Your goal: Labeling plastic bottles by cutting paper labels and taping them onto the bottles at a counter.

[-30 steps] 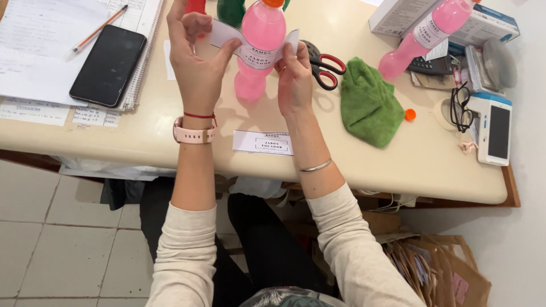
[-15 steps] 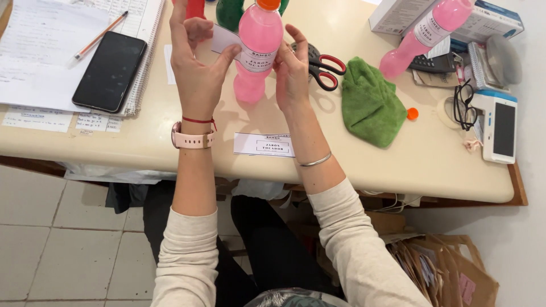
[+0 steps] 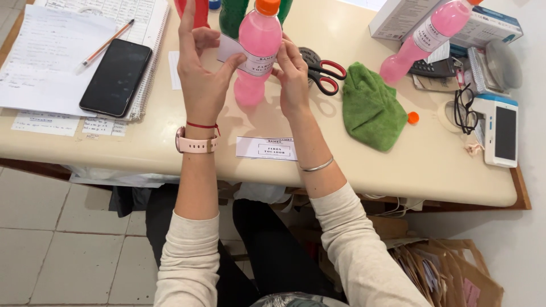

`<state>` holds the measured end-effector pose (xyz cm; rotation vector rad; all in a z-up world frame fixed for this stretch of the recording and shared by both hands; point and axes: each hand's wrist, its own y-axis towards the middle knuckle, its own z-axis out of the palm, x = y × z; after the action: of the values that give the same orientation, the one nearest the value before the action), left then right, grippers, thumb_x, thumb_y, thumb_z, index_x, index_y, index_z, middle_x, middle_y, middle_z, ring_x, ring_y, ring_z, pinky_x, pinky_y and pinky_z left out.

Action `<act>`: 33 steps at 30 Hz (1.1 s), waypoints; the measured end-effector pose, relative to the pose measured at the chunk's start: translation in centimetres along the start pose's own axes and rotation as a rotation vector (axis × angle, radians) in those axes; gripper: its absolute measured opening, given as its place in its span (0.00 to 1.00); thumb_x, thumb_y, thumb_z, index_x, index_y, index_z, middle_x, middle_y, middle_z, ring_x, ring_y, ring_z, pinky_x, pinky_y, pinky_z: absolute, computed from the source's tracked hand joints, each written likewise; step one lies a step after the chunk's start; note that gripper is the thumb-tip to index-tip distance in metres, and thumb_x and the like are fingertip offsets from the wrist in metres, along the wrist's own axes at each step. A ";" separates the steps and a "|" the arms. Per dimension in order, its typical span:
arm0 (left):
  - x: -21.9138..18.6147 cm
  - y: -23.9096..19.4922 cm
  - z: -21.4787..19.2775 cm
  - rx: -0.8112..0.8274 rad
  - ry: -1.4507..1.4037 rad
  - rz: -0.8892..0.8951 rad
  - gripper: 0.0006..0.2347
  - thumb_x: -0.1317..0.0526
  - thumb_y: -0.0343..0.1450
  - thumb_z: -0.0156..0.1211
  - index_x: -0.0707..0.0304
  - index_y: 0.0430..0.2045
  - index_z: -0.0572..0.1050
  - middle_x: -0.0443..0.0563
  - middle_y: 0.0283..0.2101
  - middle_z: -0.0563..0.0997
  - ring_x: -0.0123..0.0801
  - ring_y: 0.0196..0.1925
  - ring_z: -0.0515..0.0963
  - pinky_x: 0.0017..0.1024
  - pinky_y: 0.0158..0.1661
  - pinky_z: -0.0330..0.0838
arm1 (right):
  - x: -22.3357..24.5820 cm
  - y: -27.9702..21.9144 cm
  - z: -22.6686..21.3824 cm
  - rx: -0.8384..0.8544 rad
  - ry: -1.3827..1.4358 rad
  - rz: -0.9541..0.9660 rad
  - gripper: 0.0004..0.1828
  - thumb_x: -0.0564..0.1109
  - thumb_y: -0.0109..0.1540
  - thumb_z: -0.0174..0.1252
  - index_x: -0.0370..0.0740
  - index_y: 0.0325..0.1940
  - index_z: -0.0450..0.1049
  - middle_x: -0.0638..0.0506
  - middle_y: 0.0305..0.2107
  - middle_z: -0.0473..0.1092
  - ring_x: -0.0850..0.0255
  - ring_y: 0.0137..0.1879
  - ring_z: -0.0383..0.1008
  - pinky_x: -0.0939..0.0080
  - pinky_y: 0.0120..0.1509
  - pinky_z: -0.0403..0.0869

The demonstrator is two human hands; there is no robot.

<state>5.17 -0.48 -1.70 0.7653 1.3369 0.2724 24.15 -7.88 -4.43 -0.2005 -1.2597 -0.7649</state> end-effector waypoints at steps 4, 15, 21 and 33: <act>0.1 0.0 0.0 0.003 0.016 0.016 0.47 0.72 0.74 0.89 0.44 0.81 0.53 0.54 0.54 0.79 0.36 0.58 0.82 0.31 0.70 0.80 | 1.3 -0.2 0.5 0.111 -0.164 -0.138 0.26 0.68 0.71 0.56 0.46 0.56 0.78 0.54 0.58 0.68 0.61 0.61 0.71 0.53 0.64 0.73; -0.7 0.0 0.5 0.019 0.055 0.049 0.47 0.73 0.74 0.84 0.42 0.82 0.52 0.52 0.51 0.80 0.36 0.56 0.82 0.32 0.67 0.81 | -0.4 3.3 -0.2 0.519 0.046 -0.105 0.39 0.59 0.65 0.72 0.37 0.72 0.68 0.45 0.58 0.73 0.51 0.62 0.75 0.51 0.66 0.78; -1.1 -0.2 0.5 -0.005 0.080 0.058 0.46 0.71 0.75 0.85 0.43 0.82 0.53 0.51 0.50 0.80 0.35 0.54 0.84 0.32 0.67 0.82 | 3.9 3.0 2.1 0.616 -0.092 -0.105 0.32 0.56 0.58 0.75 0.35 0.58 0.77 0.47 0.50 0.79 0.53 0.55 0.81 0.54 0.61 0.82; -1.8 -0.3 -2.1 -0.021 -0.120 -0.052 0.33 0.76 0.80 0.73 0.45 0.77 0.62 0.50 0.47 0.84 0.31 0.53 0.87 0.30 0.66 0.83 | 6.4 2.9 3.9 0.525 -0.098 -0.335 0.35 0.60 0.68 0.72 0.40 0.71 0.70 0.42 0.58 0.77 0.52 0.63 0.79 0.49 0.67 0.81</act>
<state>2.72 -1.04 -0.62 0.7167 1.2374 0.1962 23.52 -6.28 3.36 0.4135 -1.5649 -0.6845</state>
